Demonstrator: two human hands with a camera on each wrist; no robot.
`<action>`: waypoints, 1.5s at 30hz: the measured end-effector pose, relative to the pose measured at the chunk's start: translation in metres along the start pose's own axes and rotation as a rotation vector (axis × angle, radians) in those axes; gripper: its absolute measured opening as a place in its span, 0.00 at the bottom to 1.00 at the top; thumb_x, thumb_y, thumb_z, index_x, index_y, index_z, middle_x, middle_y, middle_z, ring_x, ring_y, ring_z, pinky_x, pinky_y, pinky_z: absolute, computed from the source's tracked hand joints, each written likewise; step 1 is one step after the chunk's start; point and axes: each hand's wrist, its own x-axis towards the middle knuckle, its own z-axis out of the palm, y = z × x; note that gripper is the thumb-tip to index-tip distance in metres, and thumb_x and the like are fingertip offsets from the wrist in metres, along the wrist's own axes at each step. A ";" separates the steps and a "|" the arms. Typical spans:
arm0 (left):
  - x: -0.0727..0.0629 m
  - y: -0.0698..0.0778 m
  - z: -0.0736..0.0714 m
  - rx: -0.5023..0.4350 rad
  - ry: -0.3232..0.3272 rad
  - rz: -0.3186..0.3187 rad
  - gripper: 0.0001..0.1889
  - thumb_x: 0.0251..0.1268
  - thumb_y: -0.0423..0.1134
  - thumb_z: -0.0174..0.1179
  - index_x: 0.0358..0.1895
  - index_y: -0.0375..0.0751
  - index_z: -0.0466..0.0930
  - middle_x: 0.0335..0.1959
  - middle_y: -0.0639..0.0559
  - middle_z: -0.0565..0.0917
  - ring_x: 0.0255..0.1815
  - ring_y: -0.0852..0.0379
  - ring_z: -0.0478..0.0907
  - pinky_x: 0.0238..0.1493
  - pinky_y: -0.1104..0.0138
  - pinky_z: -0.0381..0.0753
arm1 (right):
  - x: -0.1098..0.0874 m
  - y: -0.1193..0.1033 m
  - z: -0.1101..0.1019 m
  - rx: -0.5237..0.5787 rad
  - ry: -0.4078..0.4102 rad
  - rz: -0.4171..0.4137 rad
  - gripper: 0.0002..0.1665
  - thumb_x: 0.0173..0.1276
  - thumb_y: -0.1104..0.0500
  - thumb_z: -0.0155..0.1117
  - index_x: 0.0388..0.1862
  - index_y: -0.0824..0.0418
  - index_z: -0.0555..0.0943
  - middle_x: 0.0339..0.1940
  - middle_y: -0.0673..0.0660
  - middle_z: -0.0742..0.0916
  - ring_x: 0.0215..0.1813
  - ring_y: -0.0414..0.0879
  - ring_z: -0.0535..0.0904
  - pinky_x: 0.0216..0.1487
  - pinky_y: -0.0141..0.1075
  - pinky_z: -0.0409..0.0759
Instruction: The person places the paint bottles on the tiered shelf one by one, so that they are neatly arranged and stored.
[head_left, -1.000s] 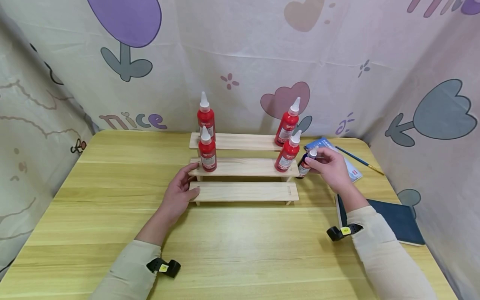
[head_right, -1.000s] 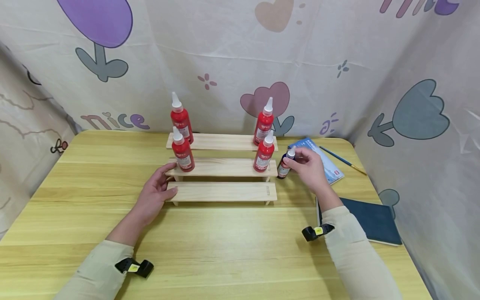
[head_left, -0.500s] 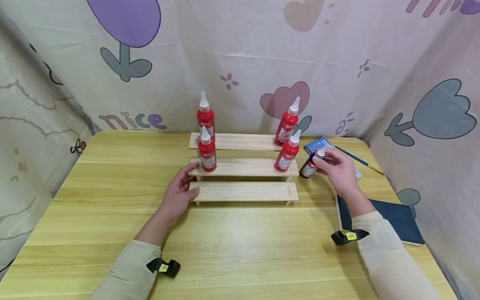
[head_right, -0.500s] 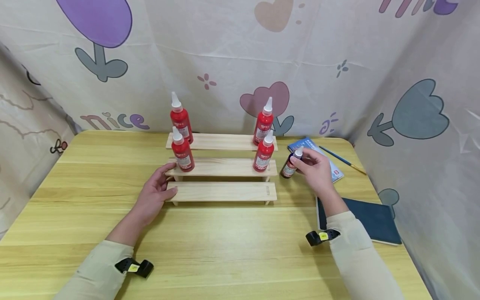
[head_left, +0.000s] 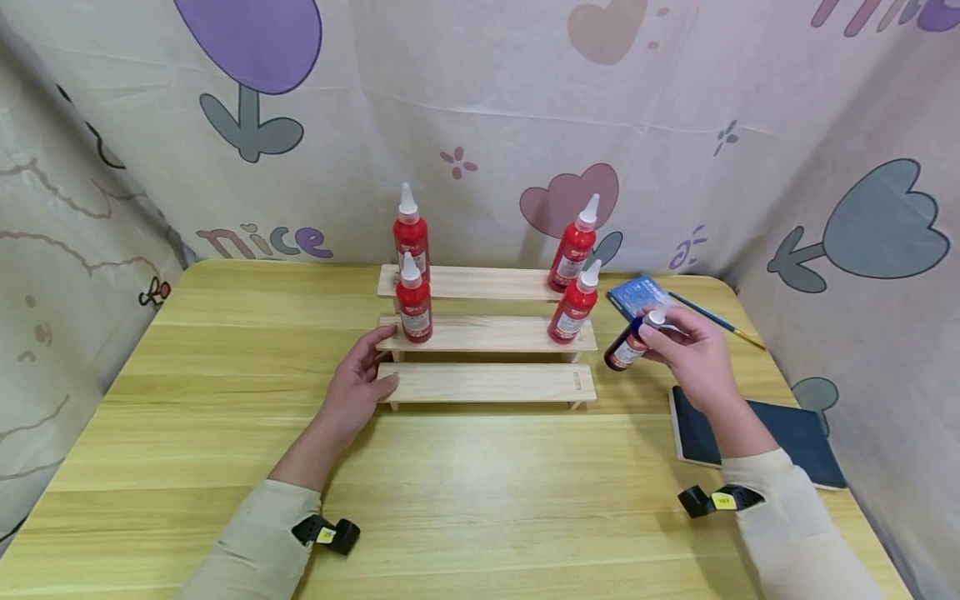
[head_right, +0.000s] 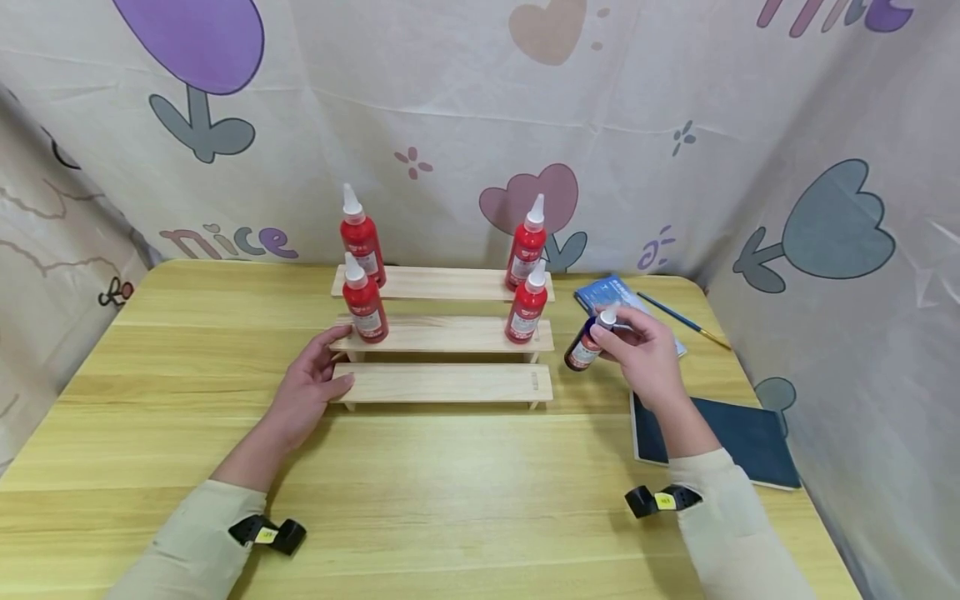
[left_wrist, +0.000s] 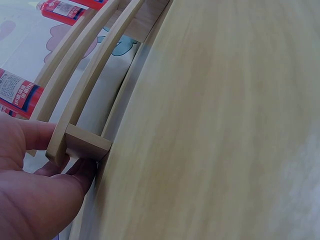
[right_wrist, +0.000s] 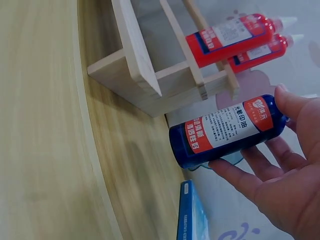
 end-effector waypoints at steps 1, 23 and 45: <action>0.000 0.000 0.000 0.000 0.002 0.000 0.36 0.65 0.16 0.53 0.74 0.46 0.63 0.70 0.41 0.67 0.70 0.46 0.63 0.73 0.55 0.55 | -0.002 -0.002 0.000 0.000 -0.003 0.002 0.19 0.67 0.66 0.69 0.55 0.72 0.80 0.52 0.60 0.82 0.46 0.45 0.83 0.41 0.38 0.84; -0.003 0.001 -0.002 0.018 -0.005 0.012 0.36 0.65 0.17 0.53 0.75 0.46 0.63 0.71 0.42 0.65 0.71 0.46 0.62 0.74 0.54 0.53 | -0.026 -0.025 0.021 -0.055 -0.066 -0.004 0.16 0.66 0.68 0.69 0.52 0.71 0.82 0.52 0.58 0.85 0.48 0.49 0.82 0.42 0.39 0.85; -0.001 0.001 -0.001 0.016 -0.003 0.009 0.36 0.66 0.17 0.52 0.75 0.46 0.62 0.74 0.46 0.63 0.71 0.46 0.62 0.74 0.55 0.53 | -0.018 -0.037 0.079 -0.070 -0.201 -0.036 0.17 0.66 0.66 0.70 0.54 0.65 0.84 0.52 0.58 0.85 0.51 0.54 0.79 0.48 0.37 0.82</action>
